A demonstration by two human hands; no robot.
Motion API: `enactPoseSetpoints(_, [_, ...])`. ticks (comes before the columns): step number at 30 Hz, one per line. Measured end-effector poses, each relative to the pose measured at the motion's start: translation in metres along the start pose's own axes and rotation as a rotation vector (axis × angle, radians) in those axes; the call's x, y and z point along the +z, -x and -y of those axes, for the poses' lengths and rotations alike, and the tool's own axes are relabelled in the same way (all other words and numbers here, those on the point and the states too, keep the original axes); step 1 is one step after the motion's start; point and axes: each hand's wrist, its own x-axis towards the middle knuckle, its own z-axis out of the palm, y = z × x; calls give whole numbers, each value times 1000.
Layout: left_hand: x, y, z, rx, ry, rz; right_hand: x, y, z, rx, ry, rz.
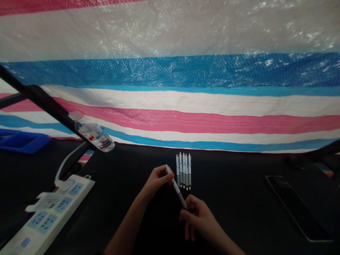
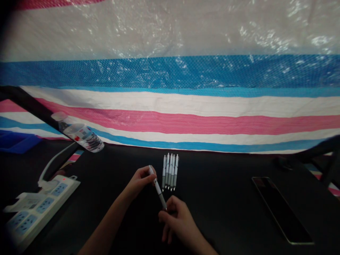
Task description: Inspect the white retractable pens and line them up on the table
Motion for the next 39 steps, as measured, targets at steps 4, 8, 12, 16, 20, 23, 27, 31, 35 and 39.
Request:
enactPoseSetpoints(4, [2, 1, -2, 7, 20, 21, -3, -1, -4, -9, -43, 19])
enactPoseSetpoints(8, [4, 1, -1, 17, 77, 53, -8, -3, -8, 126, -296, 136])
enactPoseSetpoints(12, [6, 0, 4, 44, 121, 84, -11, -4, -11, 201, -435, 225])
enactPoseSetpoints(16, [8, 0, 8, 57, 169, 92, -11, -5, -11, 195, -456, 248])
enactPoseSetpoints(20, [13, 2, 7, 36, 257, 113, -10, -8, -13, 108, -424, 159])
enactPoseSetpoints(23, [17, 3, 6, 13, 303, 116, -11, -9, -14, 63, -391, 114])
enactPoseSetpoints(27, [21, 3, 6, 23, 362, 98, -13, -10, -12, 76, -398, 174])
enactPoseSetpoints(31, [23, 3, 5, 8, 397, 84, -13, -9, -9, 68, -366, 167])
enactPoseSetpoints(35, [23, 2, 3, 24, 360, -45, -12, -7, -1, 0, -238, 102])
enactPoseSetpoints(39, [21, 1, 4, 60, 300, -161, -11, -6, 6, -68, -157, 61])
